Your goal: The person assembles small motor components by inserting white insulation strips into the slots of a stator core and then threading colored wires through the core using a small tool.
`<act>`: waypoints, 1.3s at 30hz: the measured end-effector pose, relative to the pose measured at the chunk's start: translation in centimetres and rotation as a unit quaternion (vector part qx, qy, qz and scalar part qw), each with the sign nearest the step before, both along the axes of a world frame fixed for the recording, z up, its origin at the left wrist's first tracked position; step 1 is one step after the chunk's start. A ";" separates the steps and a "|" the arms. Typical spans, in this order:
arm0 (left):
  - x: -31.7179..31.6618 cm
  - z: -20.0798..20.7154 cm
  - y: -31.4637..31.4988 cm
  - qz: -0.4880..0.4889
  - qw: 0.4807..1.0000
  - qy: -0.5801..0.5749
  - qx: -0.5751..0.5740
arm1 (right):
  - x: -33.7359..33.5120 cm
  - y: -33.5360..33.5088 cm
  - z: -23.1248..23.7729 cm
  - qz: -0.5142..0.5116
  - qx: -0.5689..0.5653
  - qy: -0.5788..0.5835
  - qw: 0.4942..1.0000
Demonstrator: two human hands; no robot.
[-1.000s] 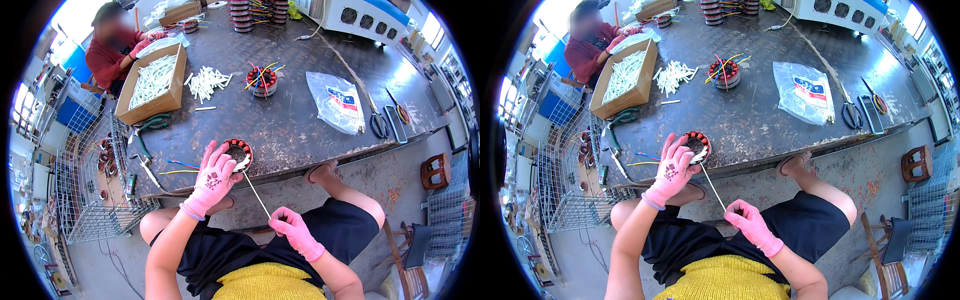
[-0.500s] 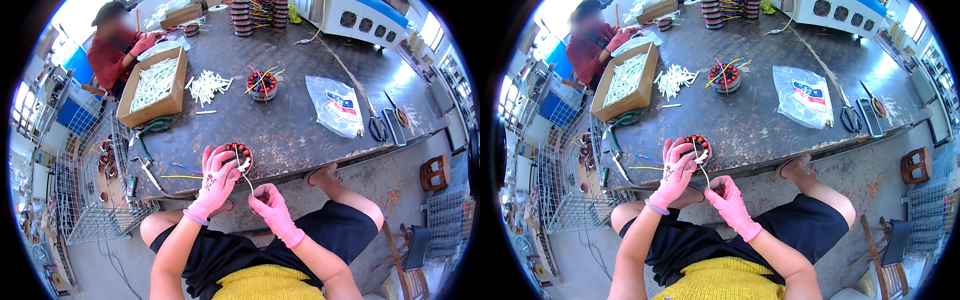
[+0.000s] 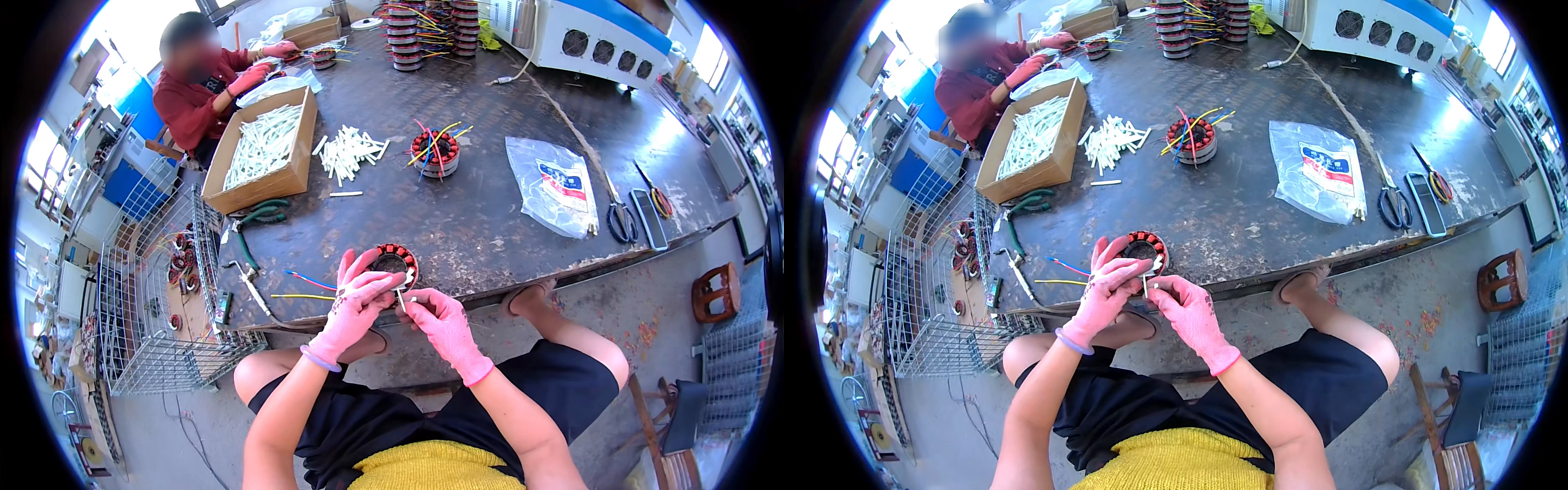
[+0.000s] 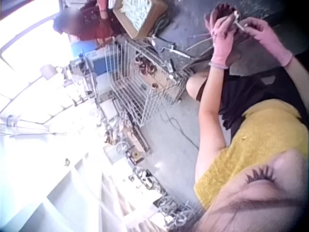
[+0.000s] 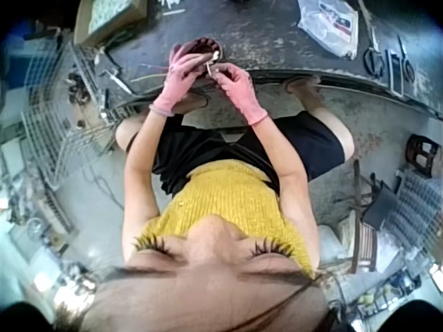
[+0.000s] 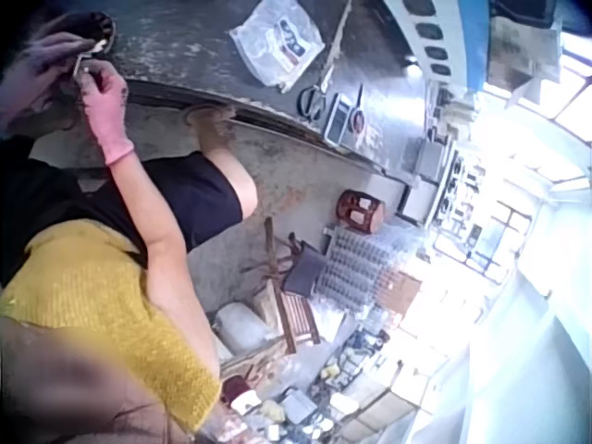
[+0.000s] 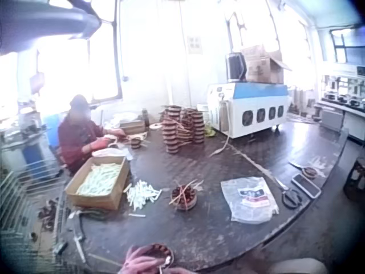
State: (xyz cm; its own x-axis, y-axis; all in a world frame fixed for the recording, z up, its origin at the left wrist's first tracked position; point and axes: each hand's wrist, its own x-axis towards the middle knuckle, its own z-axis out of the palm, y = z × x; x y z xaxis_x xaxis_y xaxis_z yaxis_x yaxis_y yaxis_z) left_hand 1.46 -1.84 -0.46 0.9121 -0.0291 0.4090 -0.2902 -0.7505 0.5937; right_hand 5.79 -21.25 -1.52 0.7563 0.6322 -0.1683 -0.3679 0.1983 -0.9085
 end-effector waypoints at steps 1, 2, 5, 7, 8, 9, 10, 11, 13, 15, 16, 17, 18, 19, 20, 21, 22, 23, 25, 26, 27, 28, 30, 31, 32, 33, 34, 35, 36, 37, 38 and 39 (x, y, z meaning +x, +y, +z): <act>-0.1 -0.1 0.0 0.002 1.000 0.003 0.001 | 0.0 0.1 -0.1 0.002 0.005 0.007 1.000; -0.2 -0.2 0.0 0.004 1.000 0.006 0.001 | 0.0 0.2 -0.1 0.003 0.009 0.014 1.000; -0.2 -0.2 -0.3 0.004 1.000 0.006 0.006 | 0.1 -0.3 0.2 0.027 -0.037 -0.042 0.998; -0.2 -0.1 -0.3 0.005 1.000 0.006 0.011 | 0.2 -0.7 0.7 0.043 -0.059 -0.068 0.995; -0.2 -0.2 -0.2 0.005 1.000 0.006 0.014 | 0.1 -0.9 1.1 0.049 -0.068 -0.071 0.994; -0.2 -0.2 -0.2 0.004 1.000 0.007 0.017 | 0.0 -0.9 1.2 0.054 -0.077 -0.075 0.993; -0.2 -0.1 -0.2 0.005 1.000 0.007 0.016 | -0.1 -0.8 1.1 0.046 -0.068 -0.093 0.992; -0.2 0.0 -0.3 0.006 1.000 0.008 0.015 | -0.1 -0.7 0.8 0.037 -0.058 -0.111 0.991; -0.2 -0.1 -0.3 0.008 1.000 0.005 0.012 | -0.2 -0.6 0.6 0.032 -0.051 -0.115 0.992; -0.2 -0.6 -0.2 0.008 1.000 -0.004 0.010 | -0.2 -0.5 0.8 0.037 -0.057 -0.089 0.994; -0.2 -0.5 -0.2 0.007 1.000 -0.002 0.012 | -0.2 -0.4 1.0 0.039 -0.060 -0.077 0.994; -0.2 -0.3 -0.2 0.006 1.000 0.000 0.013 | -0.2 -0.3 1.3 0.040 -0.064 -0.065 0.995; -0.2 -0.2 -0.3 0.005 1.000 0.002 0.014 | -0.2 -0.3 1.5 0.041 -0.067 -0.053 0.995; -0.1 -0.2 -0.3 0.006 1.000 -0.005 0.015 | -0.2 -0.2 1.6 0.040 -0.068 -0.057 0.995; -0.1 -0.2 -0.3 0.007 1.000 -0.012 0.016 | -0.1 -0.2 1.6 0.039 -0.070 -0.060 0.995; -0.1 -0.2 -0.3 0.008 1.000 -0.018 0.017 | -0.1 -0.2 1.7 0.039 -0.072 -0.064 0.995; -0.1 -0.3 -0.3 0.009 1.000 -0.021 0.016 | -0.1 -0.1 1.8 0.039 -0.075 -0.062 0.995; -0.1 -0.4 -0.3 0.009 1.000 -0.023 0.015 | -0.1 -0.1 2.0 0.039 -0.078 -0.060 0.994; -0.1 -0.4 -0.4 0.009 1.000 -0.024 0.010 | -0.2 0.0 2.0 0.036 -0.084 -0.052 0.994; -0.1 -0.4 -0.4 0.007 1.000 -0.023 0.006 | -0.2 0.1 1.8 0.032 -0.086 -0.046 0.995; -0.1 -0.3 -0.4 0.006 1.000 -0.021 0.003 | -0.2 0.1 1.6 0.029 -0.088 -0.040 0.995; -0.1 -0.4 -0.4 0.007 1.000 -0.022 0.004 | -0.2 0.3 1.6 0.022 -0.082 -0.036 0.996; -0.1 -0.5 -0.4 0.008 1.000 -0.025 0.007 | -0.2 0.5 1.5 0.007 -0.069 -0.030 0.997; -0.1 -0.5 -0.4 0.008 1.000 -0.022 0.011 | -0.1 0.6 1.4 0.007 -0.074 -0.026 0.997; -0.2 -0.4 -0.3 0.008 1.000 -0.019 0.015 | 0.0 0.7 1.3 0.007 -0.079 -0.023 0.997; -0.2 -0.4 -0.3 0.007 1.000 -0.017 0.019 | 0.3 0.8 1.2 0.007 -0.084 -0.020 0.996; -0.2 -0.3 -0.4 0.004 1.000 -0.016 0.010 | 0.6 1.0 1.1 0.010 -0.079 0.013 0.997; -0.2 -0.3 -0.5 0.001 1.000 -0.016 0.001 | 1.0 1.3 1.2 0.012 -0.074 0.045 0.996; -0.2 -0.2 -0.6 -0.002 1.000 -0.015 -0.007 | 1.3 1.5 1.1 0.015 -0.069 0.078 0.994; -0.2 -0.3 -0.6 0.001 1.000 -0.020 -0.002 | 1.5 1.6 1.1 0.012 -0.063 0.087 0.994; -0.1 -0.4 -0.6 0.003 1.000 -0.025 0.003 | 1.5 1.7 1.1 0.008 -0.068 0.090 0.994; -0.1 -0.4 -0.6 0.006 1.000 -0.030 0.007 | 1.5 1.9 1.1 0.004 -0.072 0.093 0.993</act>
State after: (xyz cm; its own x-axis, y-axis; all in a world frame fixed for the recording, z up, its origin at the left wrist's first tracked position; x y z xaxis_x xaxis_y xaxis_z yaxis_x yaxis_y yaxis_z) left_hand 1.37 -2.42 -0.87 0.8863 -0.0251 0.4625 -0.3162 -0.7625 0.5645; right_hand 7.27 -19.40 -0.46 0.6992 0.5971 -0.3932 -0.5326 0.0682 -0.8436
